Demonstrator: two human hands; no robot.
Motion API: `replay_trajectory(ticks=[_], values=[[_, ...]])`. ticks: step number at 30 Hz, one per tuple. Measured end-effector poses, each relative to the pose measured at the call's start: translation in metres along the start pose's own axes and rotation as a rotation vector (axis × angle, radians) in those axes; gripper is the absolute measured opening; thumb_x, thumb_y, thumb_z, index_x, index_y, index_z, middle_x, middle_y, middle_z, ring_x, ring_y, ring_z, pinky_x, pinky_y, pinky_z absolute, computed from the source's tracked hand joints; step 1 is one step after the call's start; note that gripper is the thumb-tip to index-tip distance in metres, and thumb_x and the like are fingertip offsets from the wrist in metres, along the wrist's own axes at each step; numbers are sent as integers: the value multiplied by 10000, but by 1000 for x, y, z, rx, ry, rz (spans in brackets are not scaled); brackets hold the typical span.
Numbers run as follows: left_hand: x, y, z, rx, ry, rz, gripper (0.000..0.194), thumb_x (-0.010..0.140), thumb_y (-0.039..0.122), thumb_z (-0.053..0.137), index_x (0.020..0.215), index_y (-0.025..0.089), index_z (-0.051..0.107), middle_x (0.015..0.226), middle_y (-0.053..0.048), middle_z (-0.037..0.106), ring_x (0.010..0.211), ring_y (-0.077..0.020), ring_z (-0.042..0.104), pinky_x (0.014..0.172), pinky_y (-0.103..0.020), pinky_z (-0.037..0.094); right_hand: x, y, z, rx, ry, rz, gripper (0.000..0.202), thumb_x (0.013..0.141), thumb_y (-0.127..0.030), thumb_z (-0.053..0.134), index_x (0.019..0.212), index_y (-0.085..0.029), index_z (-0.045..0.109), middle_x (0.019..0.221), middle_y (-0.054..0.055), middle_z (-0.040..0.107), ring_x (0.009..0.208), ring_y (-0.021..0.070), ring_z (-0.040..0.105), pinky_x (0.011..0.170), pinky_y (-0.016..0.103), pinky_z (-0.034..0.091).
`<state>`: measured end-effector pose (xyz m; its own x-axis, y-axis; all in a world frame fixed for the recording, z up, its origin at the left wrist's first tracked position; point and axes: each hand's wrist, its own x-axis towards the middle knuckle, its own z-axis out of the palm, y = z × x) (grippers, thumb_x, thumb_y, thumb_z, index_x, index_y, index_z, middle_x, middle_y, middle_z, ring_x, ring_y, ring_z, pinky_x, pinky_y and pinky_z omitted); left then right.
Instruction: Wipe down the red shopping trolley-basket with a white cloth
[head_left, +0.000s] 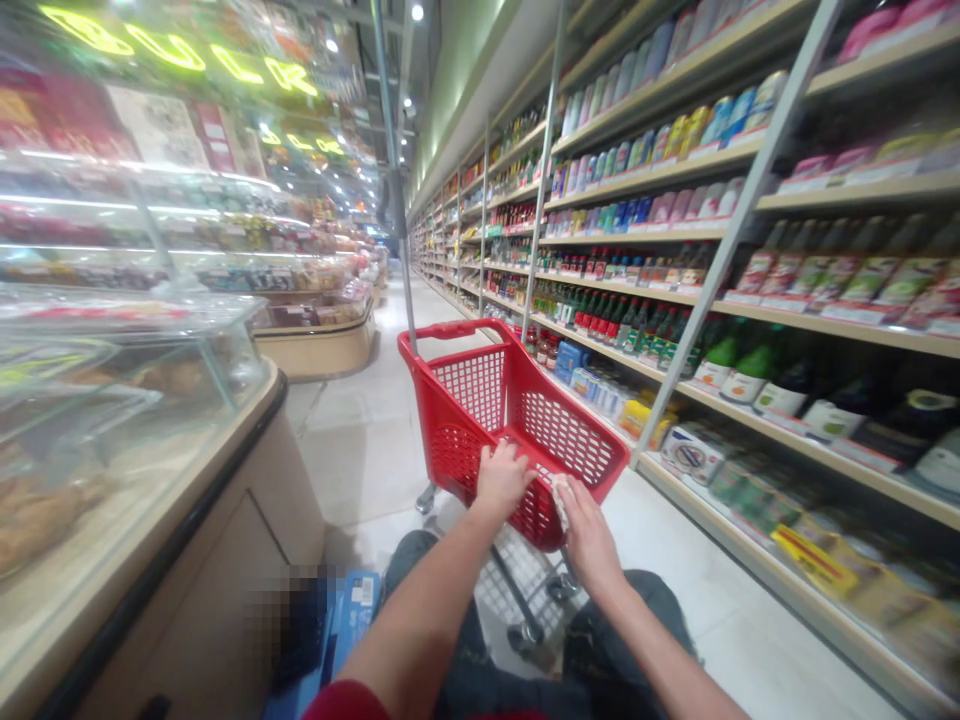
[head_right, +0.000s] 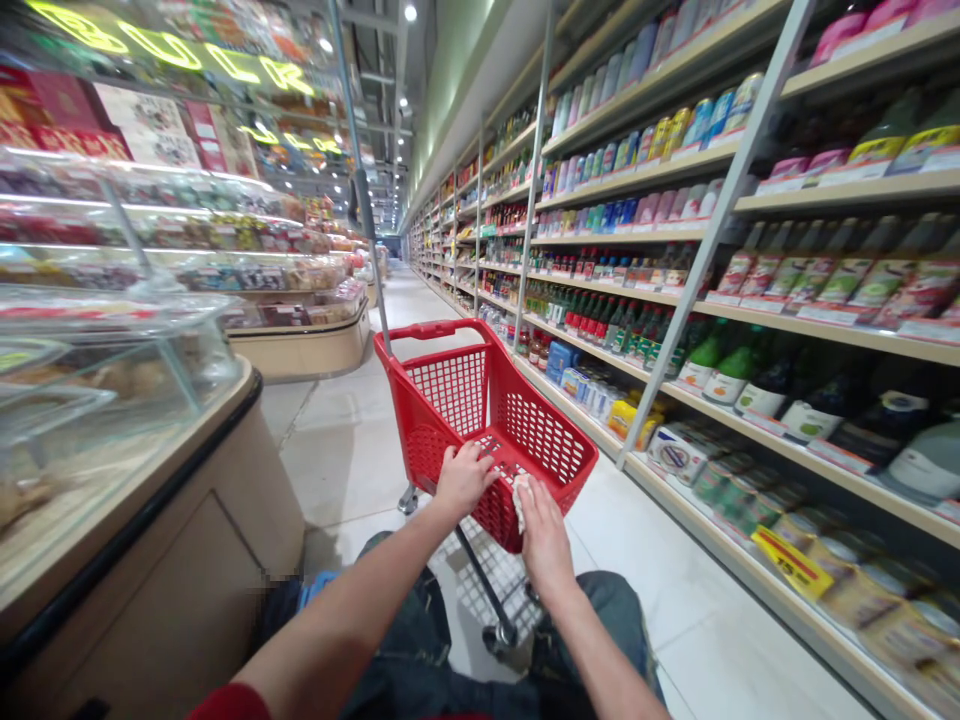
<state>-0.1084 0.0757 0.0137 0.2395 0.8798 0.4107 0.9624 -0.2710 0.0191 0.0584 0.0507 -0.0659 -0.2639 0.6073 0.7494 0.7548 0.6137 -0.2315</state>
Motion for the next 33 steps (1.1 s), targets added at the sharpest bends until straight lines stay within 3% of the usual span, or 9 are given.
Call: replay_trajectory(ticks=[5, 8, 12, 15, 19, 26, 31, 33], values=[[-2, 14, 1, 2, -33, 11, 310, 856, 454, 436, 992, 228, 598, 1147, -71, 582, 1144, -236, 451, 921, -466, 365, -5, 24, -5, -72, 18, 64, 617, 735, 10, 320, 1278, -242, 469, 1295, 76, 506, 1242, 218, 421, 978, 457, 425], [1, 7, -4, -13, -54, 85, 382, 847, 441, 456, 1152, 219, 517, 1205, -71, 565, 1167, -225, 451, 978, -476, 336, -7, 45, -11, -97, 37, 119, 571, 743, -18, 332, 1237, -242, 511, 1288, 66, 513, 1214, 224, 452, 979, 451, 424], [7, -8, -15, -14, -163, 22, 490, 835, 384, 472, 1284, 194, 422, 1370, -93, 446, 1289, -240, 348, 1070, -529, 208, -1, 65, -17, -133, 62, 217, 521, 746, -51, 341, 1189, -226, 553, 1239, 71, 550, 1176, 233, 490, 968, 441, 433], [9, -5, -16, -37, -211, 25, 553, 818, 350, 475, 1330, 171, 370, 1432, -97, 353, 1341, -244, 260, 1086, -547, 159, 12, 55, -12, -136, 88, 248, 555, 733, -46, 336, 1231, -211, 517, 1254, 80, 537, 1187, 230, 480, 972, 428, 430], [7, -1, -15, -56, -218, 72, 598, 801, 379, 482, 1344, 162, 353, 1445, -95, 326, 1353, -242, 232, 1093, -547, 141, 26, 38, -2, -105, 73, 160, 583, 739, -21, 318, 1266, -209, 481, 1323, 72, 479, 1246, 216, 414, 997, 421, 402], [7, -34, -34, 60, -210, -60, 600, 776, 224, 456, 1358, 149, 328, 1475, -106, 240, 1377, -236, 154, 1092, -544, 123, 34, 68, -9, -238, 69, 333, 494, 742, -42, 343, 1167, -148, 571, 1231, 128, 549, 1191, 264, 463, 973, 468, 392], [6, -32, -42, 48, -278, -16, 649, 754, 217, 429, 1379, 121, 286, 1489, -90, 201, 1386, -228, 100, 1103, -537, 74, 61, 31, 1, -211, -116, 273, 530, 768, -12, 311, 1235, -138, 528, 1304, 109, 499, 1241, 204, 412, 1016, 357, 344], [7, -37, -46, 61, -287, -27, 642, 759, 235, 424, 1376, 117, 296, 1487, -96, 210, 1386, -236, 101, 1104, -541, 50, 65, 27, -2, -225, -182, 290, 525, 793, -20, 295, 1257, -137, 511, 1333, 109, 472, 1256, 207, 392, 1024, 354, 323]])
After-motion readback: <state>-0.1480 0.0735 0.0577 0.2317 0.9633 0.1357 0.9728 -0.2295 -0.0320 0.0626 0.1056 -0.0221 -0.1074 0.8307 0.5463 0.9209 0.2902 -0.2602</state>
